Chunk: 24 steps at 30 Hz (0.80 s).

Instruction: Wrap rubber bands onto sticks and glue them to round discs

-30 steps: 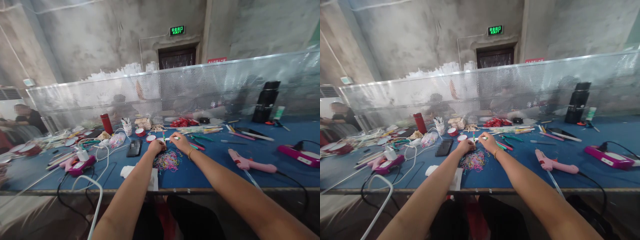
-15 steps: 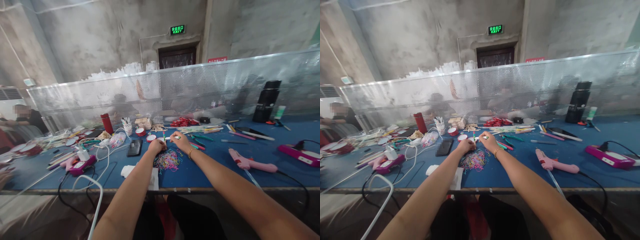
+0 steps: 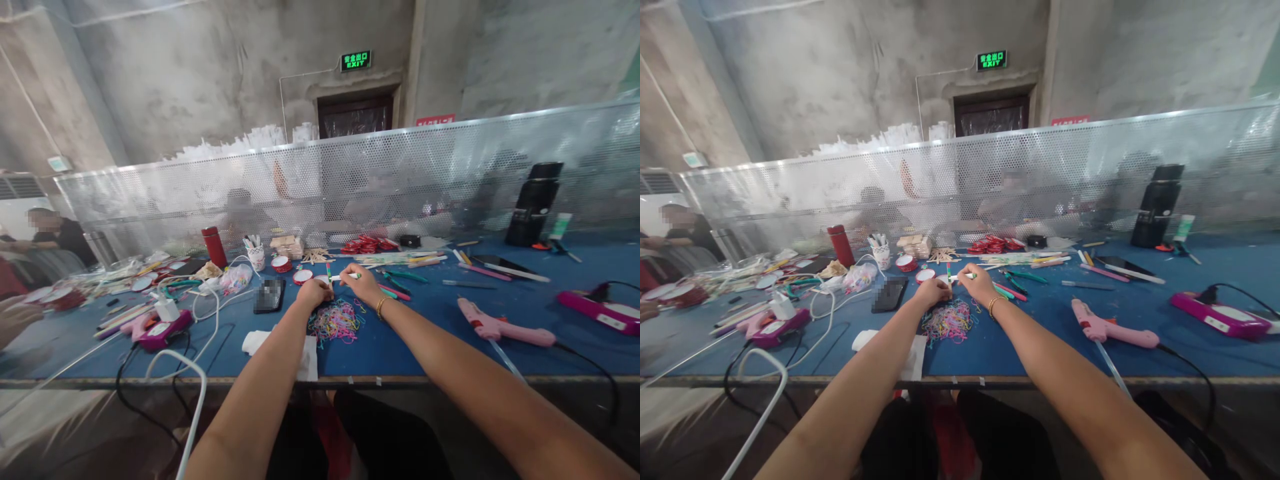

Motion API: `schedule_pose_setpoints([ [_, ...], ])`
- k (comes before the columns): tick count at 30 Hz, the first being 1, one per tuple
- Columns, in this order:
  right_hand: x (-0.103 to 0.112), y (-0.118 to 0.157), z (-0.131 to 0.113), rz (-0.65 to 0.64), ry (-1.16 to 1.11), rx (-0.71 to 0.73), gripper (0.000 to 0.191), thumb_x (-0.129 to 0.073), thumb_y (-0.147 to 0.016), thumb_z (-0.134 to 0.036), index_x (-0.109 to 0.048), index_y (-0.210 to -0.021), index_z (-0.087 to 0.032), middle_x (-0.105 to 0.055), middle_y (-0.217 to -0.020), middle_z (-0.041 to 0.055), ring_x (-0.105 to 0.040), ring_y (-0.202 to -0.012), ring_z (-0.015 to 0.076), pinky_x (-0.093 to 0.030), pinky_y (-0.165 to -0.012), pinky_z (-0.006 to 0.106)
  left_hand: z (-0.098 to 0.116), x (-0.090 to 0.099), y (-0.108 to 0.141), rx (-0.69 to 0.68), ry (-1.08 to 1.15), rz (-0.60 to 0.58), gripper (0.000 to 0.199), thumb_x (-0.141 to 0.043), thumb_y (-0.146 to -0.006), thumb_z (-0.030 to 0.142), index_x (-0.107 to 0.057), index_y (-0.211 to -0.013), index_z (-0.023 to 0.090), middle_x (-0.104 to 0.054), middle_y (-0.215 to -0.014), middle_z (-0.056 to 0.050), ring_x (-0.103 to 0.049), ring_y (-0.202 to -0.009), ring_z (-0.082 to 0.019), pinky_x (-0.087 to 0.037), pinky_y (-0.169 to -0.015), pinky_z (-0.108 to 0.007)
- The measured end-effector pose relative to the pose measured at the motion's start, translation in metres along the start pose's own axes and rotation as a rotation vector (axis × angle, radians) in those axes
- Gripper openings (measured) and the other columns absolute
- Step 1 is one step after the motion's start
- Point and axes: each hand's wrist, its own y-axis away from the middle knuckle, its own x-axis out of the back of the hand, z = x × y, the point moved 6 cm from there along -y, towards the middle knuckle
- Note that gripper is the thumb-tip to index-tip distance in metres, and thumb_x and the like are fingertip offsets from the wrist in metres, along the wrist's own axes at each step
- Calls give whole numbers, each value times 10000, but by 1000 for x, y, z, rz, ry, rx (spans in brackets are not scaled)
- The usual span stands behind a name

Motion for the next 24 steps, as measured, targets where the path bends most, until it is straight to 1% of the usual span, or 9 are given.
schedule_pose_setpoints([
  [3, 2, 1, -4, 7, 13, -5, 164, -504, -743, -329, -575, -677, -197, -658, -652, -7, -556, -633, 145, -404, -656, 257, 2, 0, 2, -9, -22, -16, 123, -660, -672, 273, -689, -715, 161, -673, -638, -20, -584, -564, -109, -401, -523, -189],
  [7, 2, 1, -3, 9, 23, 3, 171, -500, -743, -328, -581, -669, -197, -656, -659, -12, -558, -654, 145, -400, -675, 258, 2, 1, 2, 7, -39, -4, 145, -663, -669, 287, -691, -735, 161, -673, -639, -18, -573, -554, -107, -382, -501, -189],
  [11, 3, 1, -2, 10, 20, -17, 177, -500, -738, -334, -582, -667, -194, -658, -658, -9, -546, -632, 145, -393, -655, 256, 1, 0, 2, 26, -12, -13, 148, -667, -675, 281, -684, -747, 153, -674, -647, -23, -575, -545, -103, -390, -510, -189],
  [15, 5, 1, -4, 22, 32, -7, 163, -503, -738, -322, -570, -657, -197, -659, -644, -13, -548, -650, 148, -391, -681, 256, 2, 1, 3, 34, -4, -16, 144, -668, -679, 279, -677, -743, 149, -673, -652, -30, -582, -547, -106, -400, -521, -194],
  [20, 6, 0, -4, 30, 34, -14, 165, -502, -735, -323, -566, -649, -199, -657, -639, -12, -551, -644, 148, -391, -675, 254, 5, 2, 5, 52, -13, -4, 141, -666, -679, 267, -669, -754, 149, -665, -635, -27, -583, -549, -111, -408, -523, -196],
  [24, 5, 0, 0, 28, 43, -25, 167, -500, -733, -330, -567, -654, -199, -654, -632, -12, -551, -625, 145, -393, -660, 253, 4, 1, 4, 37, 23, -5, 110, -664, -677, 250, -662, -730, 154, -673, -654, -25, -594, -572, -106, -434, -567, -191],
])
